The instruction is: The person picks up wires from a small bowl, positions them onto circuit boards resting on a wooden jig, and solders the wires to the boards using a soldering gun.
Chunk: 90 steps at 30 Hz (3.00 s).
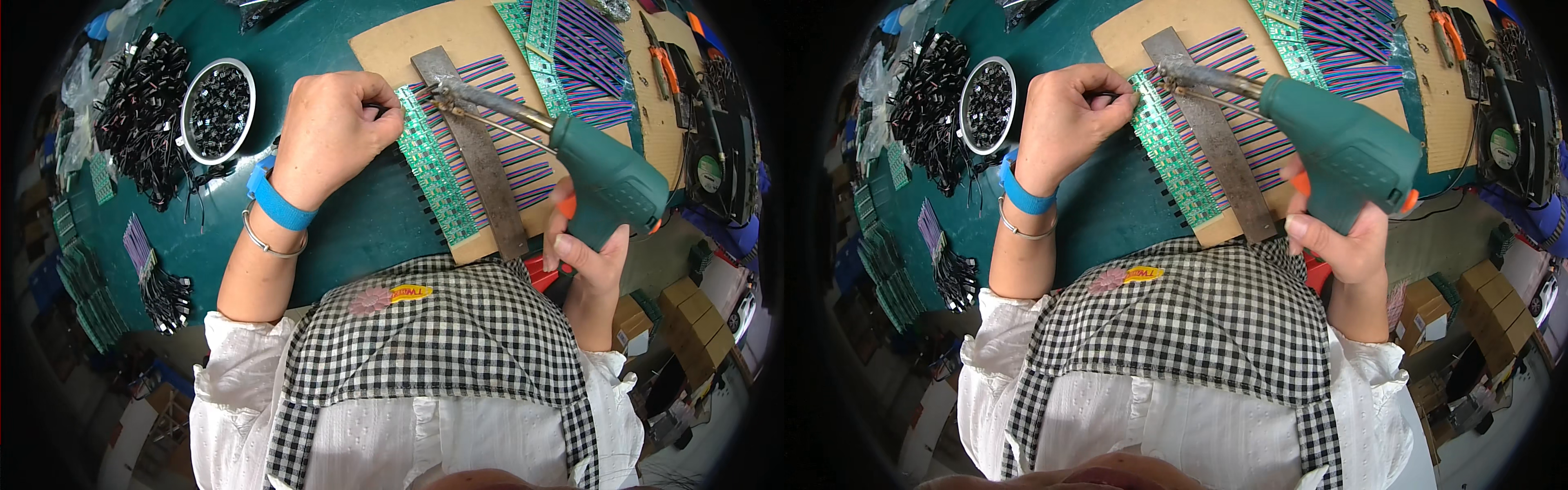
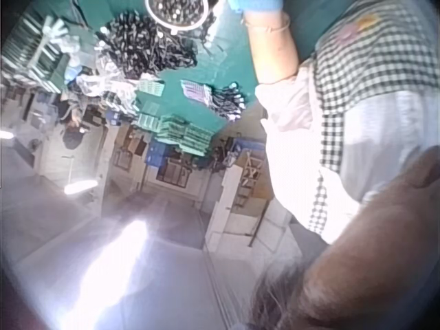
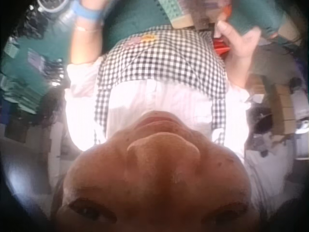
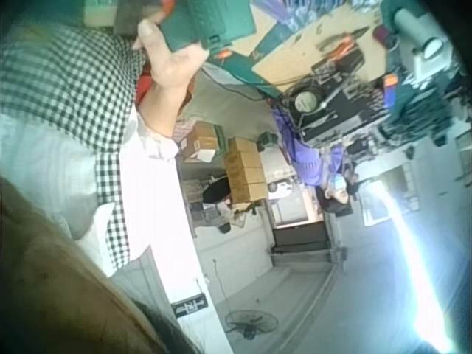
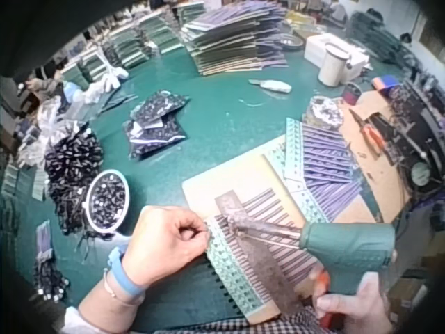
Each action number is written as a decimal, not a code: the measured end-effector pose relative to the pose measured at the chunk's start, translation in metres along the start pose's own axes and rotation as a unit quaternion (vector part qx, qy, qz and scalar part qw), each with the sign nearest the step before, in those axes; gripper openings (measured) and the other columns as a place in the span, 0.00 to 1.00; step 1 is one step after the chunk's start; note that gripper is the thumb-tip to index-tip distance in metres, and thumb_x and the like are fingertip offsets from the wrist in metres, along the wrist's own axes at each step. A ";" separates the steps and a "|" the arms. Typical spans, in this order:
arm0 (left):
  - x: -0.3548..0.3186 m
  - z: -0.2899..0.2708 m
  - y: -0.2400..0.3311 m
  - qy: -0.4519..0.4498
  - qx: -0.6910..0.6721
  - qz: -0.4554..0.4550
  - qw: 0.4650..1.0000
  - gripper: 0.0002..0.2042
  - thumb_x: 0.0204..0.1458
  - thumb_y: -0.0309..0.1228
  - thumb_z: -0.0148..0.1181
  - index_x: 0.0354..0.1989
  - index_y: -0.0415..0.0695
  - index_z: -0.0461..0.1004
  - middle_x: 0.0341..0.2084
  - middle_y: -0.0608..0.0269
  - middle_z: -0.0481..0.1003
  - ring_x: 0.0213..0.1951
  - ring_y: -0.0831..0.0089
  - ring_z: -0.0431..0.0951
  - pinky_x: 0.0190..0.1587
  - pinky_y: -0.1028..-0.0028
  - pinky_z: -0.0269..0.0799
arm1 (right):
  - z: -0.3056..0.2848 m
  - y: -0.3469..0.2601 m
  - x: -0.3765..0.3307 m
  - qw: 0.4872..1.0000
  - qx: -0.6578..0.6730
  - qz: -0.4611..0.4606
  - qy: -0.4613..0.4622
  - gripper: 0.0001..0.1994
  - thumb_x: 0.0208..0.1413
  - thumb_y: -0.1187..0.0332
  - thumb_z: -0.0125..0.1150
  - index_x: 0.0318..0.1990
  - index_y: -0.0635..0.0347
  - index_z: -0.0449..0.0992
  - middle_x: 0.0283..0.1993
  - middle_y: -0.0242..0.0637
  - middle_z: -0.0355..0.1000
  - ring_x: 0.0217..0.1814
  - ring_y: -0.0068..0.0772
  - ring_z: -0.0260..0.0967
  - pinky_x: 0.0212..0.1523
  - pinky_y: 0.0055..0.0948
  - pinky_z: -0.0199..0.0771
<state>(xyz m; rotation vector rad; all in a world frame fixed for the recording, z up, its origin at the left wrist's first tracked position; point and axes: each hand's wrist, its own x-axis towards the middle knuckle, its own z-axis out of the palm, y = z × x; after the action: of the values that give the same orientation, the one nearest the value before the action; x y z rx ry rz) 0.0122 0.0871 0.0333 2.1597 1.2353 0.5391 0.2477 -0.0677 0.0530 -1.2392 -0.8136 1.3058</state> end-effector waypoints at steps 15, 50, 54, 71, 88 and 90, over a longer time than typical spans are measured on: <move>-0.001 -0.003 0.001 0.001 -0.012 -0.018 1.000 0.04 0.38 0.26 0.61 0.22 0.41 0.79 0.15 0.57 0.75 0.19 0.65 0.77 0.26 0.72 0.72 | -0.008 0.000 0.006 0.999 0.015 -0.037 -0.032 0.30 0.45 0.73 0.62 0.54 0.80 0.56 0.33 0.49 0.65 0.15 0.28 0.63 0.14 0.23 0.67; -0.112 -0.099 -0.055 0.247 -0.253 -0.041 0.935 0.08 0.52 0.19 0.57 0.40 0.33 0.76 0.25 0.62 0.75 0.27 0.79 0.74 0.31 0.81 0.71 | 0.010 -0.015 0.003 0.996 0.036 -0.048 -0.073 0.31 0.43 0.73 0.62 0.55 0.76 0.57 0.20 0.38 0.63 0.13 0.25 0.60 0.15 0.21 0.65; -0.088 -0.079 -0.009 0.113 -0.407 -0.108 0.900 0.08 0.53 0.23 0.59 0.40 0.33 0.74 0.24 0.64 0.74 0.23 0.85 0.70 0.21 0.87 0.62 | 0.030 -0.020 0.007 0.997 0.025 -0.033 -0.062 0.32 0.42 0.73 0.60 0.56 0.75 0.56 0.19 0.36 0.62 0.13 0.25 0.61 0.14 0.21 0.64; -0.060 -0.007 0.052 -0.118 -0.511 -0.146 0.838 0.05 0.56 0.25 0.54 0.34 0.35 0.74 0.26 0.70 0.75 0.23 0.90 0.66 0.25 0.87 0.62 | 0.066 -0.004 0.038 0.993 -0.027 -0.089 -0.067 0.27 0.43 0.84 0.63 0.54 0.69 0.63 0.34 0.39 0.74 0.32 0.21 0.72 0.28 0.18 0.73; -0.060 0.013 0.051 0.022 -0.430 -0.074 0.900 0.02 0.52 0.20 0.58 0.31 0.35 0.74 0.22 0.65 0.76 0.25 0.84 0.76 0.28 0.84 0.71 | 0.067 0.000 0.041 0.996 -0.021 -0.085 -0.033 0.29 0.41 0.86 0.63 0.54 0.70 0.62 0.28 0.41 0.73 0.26 0.21 0.70 0.25 0.18 0.71; -0.061 0.014 0.051 0.020 -0.426 -0.067 0.902 0.01 0.52 0.20 0.58 0.31 0.35 0.74 0.22 0.65 0.77 0.25 0.84 0.76 0.28 0.84 0.71 | 0.068 0.000 0.040 0.995 -0.028 -0.092 -0.024 0.29 0.41 0.86 0.64 0.54 0.70 0.62 0.29 0.40 0.73 0.26 0.21 0.70 0.26 0.18 0.72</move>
<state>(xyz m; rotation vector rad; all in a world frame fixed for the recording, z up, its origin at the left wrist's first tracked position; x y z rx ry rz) 0.0232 0.0100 0.0529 1.3168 0.9045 0.8670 0.1892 -0.0156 0.0598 -1.1506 -0.9807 1.1732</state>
